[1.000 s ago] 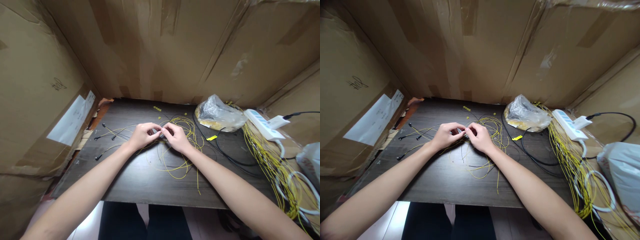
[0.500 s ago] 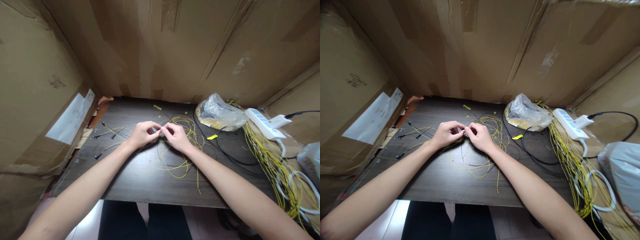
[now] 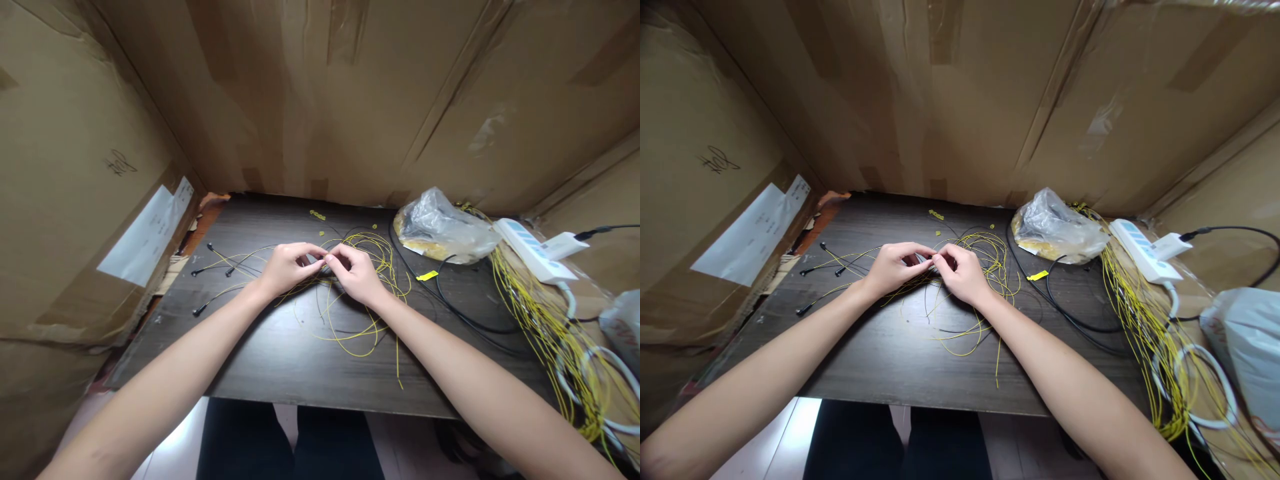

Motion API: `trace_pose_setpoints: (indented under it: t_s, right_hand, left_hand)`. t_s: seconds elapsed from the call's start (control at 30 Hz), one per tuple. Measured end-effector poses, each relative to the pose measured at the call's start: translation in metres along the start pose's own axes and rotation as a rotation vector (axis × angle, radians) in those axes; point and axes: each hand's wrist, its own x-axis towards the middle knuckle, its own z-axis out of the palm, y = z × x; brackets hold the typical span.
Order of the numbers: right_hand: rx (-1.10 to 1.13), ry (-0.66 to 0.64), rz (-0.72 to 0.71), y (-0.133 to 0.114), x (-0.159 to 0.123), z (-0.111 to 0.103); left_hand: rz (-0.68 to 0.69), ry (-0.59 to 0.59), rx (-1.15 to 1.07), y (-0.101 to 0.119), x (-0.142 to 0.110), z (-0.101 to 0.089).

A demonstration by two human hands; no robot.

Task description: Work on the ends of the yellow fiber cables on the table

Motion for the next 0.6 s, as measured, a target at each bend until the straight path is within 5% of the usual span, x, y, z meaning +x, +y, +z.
trace_pose_setpoints:
  t_s: [0.6]
  right_hand:
    - [-0.004, -0.018, -0.01, 0.0026, 0.0006, -0.0002]
  left_hand:
    - [0.039, -0.026, 0.007, -0.0007, 0.0001, 0.0003]
